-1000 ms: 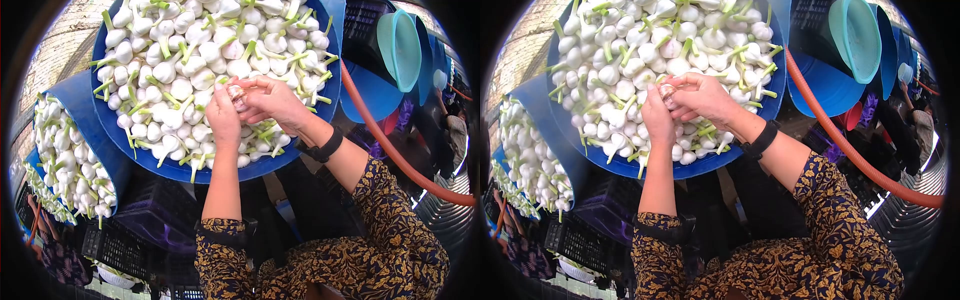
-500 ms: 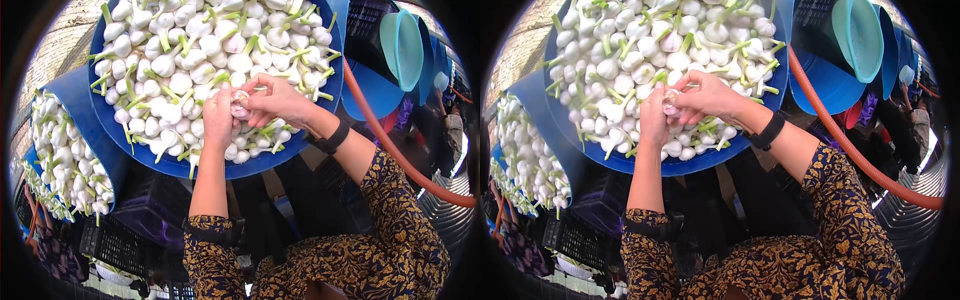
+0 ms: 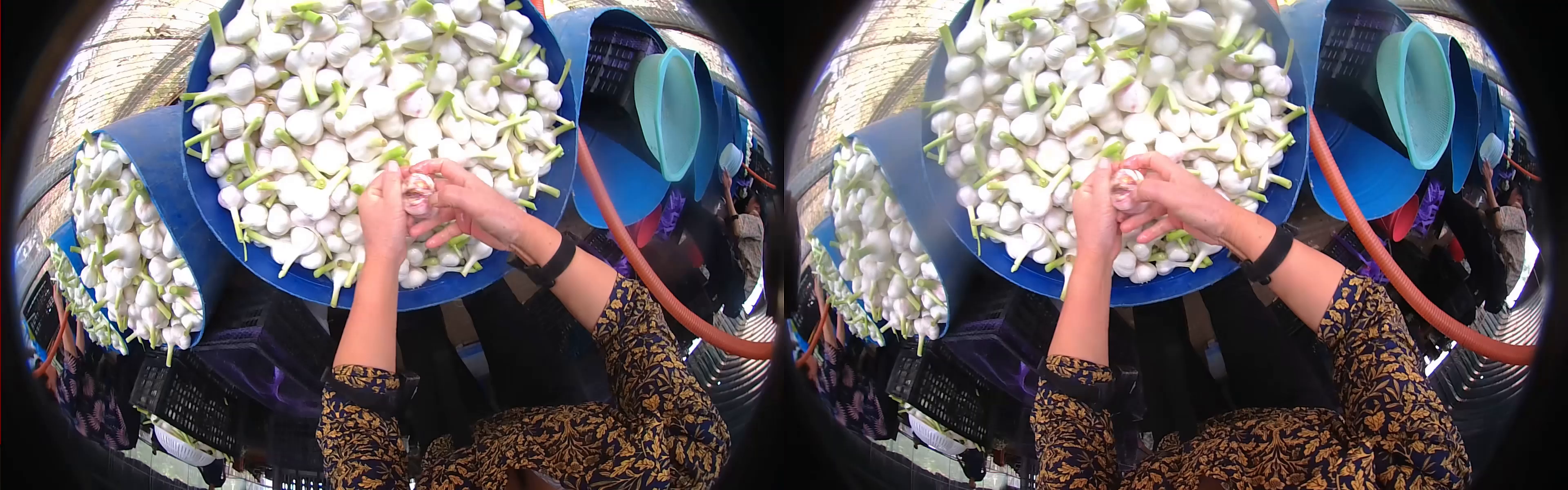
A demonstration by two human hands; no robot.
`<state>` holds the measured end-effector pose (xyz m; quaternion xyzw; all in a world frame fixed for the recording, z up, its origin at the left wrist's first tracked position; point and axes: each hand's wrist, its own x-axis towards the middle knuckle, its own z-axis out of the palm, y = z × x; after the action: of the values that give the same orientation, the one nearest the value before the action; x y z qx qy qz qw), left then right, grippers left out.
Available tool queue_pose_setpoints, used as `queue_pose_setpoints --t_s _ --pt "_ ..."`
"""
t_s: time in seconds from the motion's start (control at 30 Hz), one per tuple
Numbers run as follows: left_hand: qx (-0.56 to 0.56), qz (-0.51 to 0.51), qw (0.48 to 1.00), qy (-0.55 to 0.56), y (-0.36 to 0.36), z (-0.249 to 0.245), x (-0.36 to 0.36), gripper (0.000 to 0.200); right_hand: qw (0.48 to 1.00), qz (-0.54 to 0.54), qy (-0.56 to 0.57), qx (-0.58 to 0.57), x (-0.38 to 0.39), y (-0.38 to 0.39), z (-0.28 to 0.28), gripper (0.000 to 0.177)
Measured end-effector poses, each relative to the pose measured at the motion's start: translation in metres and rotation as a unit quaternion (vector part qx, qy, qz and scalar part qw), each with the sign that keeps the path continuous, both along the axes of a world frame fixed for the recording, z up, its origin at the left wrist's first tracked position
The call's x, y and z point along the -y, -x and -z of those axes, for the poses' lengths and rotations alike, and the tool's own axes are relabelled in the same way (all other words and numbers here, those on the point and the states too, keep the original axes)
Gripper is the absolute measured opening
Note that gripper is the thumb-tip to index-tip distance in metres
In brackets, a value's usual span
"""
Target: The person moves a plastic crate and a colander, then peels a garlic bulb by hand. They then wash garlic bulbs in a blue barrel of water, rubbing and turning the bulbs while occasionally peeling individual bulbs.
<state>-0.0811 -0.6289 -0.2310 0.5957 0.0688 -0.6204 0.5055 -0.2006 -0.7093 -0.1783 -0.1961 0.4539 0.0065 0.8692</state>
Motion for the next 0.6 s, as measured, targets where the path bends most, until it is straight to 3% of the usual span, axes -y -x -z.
queue_pose_setpoints --t_s 0.07,0.1,0.13,0.17,0.2,0.23,0.27,0.3,0.33,0.37,0.43,0.47,0.6 --pt "0.112 0.058 0.992 0.0 0.001 -0.009 0.002 0.029 0.984 -0.084 0.15 -0.038 0.0 -0.009 -0.008 0.049" --pt "0.118 0.057 0.991 0.008 -0.003 -0.02 0.005 0.029 0.983 -0.083 0.159 -0.033 0.008 -0.012 -0.007 0.049" --pt "0.313 0.109 0.941 0.071 -0.008 -0.034 0.009 0.024 0.937 -0.135 0.307 -0.093 0.019 -0.014 -0.004 0.05" --pt "0.495 0.154 0.846 0.126 -0.013 -0.044 0.01 0.021 0.863 -0.182 0.446 -0.151 0.029 -0.016 0.0 0.052" --pt "0.599 0.218 0.762 0.112 -0.031 -0.043 0.005 0.028 0.793 -0.198 0.55 -0.174 0.04 -0.021 0.004 0.058" --pt "0.688 0.278 0.663 0.094 -0.053 -0.04 0.001 0.042 0.789 -0.196 0.557 -0.168 0.051 -0.029 0.009 0.058" --pt "0.694 0.273 0.66 0.095 -0.068 -0.028 -0.003 0.042 0.634 -0.268 0.698 -0.199 0.059 -0.039 0.016 0.06" --pt "0.724 0.293 0.625 0.0 -0.08 -0.01 -0.007 0.054 0.449 -0.326 0.802 -0.223 0.065 -0.049 0.024 0.063" --pt "0.745 0.31 0.583 -0.097 -0.088 0.002 -0.008 0.068 0.473 -0.343 0.785 -0.208 0.067 -0.06 0.042 0.068" --pt "0.748 0.305 0.581 -0.1 -0.09 0.015 -0.007 0.068 0.47 -0.341 0.788 -0.203 0.065 -0.066 0.057 0.068" --pt "0.681 0.401 0.592 -0.158 -0.086 0.029 -0.007 0.079 0.463 -0.427 0.746 -0.216 0.057 -0.075 0.071 0.069" --pt "0.697 0.409 0.565 -0.168 -0.082 0.036 -0.008 0.076 0.459 -0.453 0.728 -0.232 0.055 -0.076 0.077 0.068" --pt "0.603 0.5 0.609 -0.124 -0.092 0.026 -0.024 0.071 0.49 -0.548 0.626 -0.259 0.055 -0.087 0.068 0.063"
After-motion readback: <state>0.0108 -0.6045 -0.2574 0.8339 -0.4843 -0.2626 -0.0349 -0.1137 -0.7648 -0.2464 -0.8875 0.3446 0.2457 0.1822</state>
